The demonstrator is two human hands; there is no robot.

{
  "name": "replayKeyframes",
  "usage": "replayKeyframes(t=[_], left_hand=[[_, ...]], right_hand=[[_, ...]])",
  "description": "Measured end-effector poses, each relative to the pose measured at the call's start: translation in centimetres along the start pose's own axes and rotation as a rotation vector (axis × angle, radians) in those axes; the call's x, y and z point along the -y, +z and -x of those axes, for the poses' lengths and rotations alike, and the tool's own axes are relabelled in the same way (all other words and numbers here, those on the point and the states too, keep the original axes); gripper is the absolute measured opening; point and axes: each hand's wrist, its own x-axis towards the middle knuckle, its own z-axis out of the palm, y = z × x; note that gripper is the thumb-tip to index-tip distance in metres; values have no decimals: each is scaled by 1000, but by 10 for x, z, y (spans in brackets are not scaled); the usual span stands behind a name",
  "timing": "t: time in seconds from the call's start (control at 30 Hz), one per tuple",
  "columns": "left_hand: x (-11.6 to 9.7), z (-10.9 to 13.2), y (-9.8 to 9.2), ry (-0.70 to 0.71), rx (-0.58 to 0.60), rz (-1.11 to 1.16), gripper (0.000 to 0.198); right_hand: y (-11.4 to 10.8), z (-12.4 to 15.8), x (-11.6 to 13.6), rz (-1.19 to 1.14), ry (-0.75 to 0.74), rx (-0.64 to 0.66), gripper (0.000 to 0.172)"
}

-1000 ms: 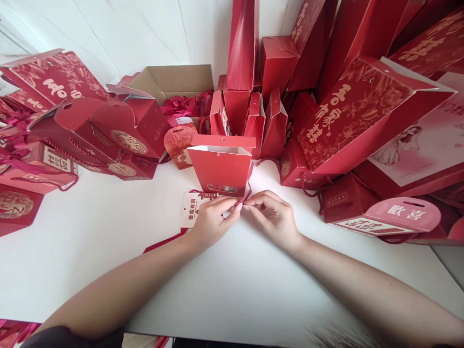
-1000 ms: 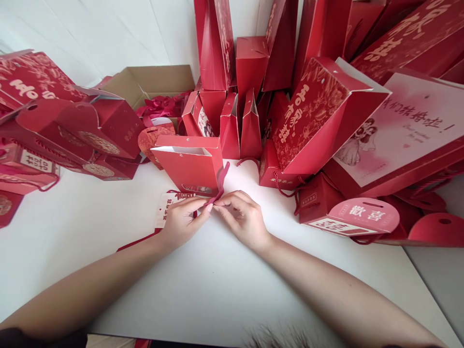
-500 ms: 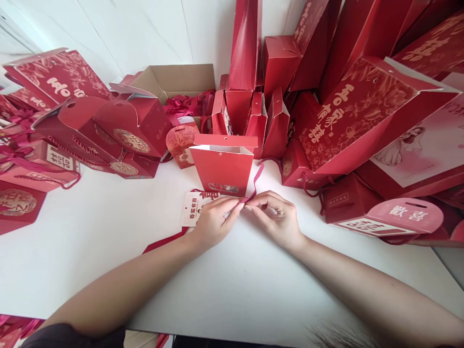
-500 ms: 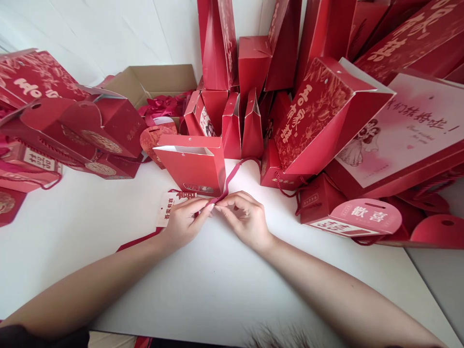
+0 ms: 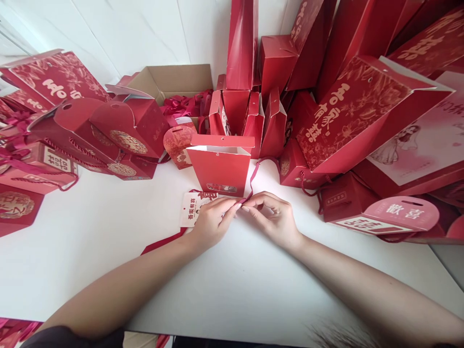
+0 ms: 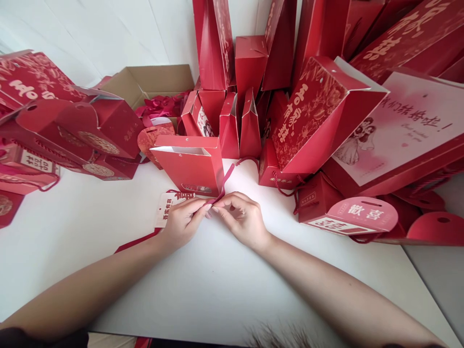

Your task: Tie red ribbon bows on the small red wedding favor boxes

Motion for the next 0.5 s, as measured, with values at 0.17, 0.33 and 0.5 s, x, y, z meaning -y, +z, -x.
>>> replayKeyframes(t=[0.17, 0.33, 0.5], left_hand=[[-2, -1, -1, -16, 29, 4, 21], [-2, -2, -2, -26, 41, 11, 23], [-2, -4, -2, -56, 44, -6, 25]], right_hand=[[-1, -1, 1, -3, -11, 16, 4], [-1, -2, -1, 5, -14, 24, 5], [-1, -4, -1, 23, -18, 23, 3]])
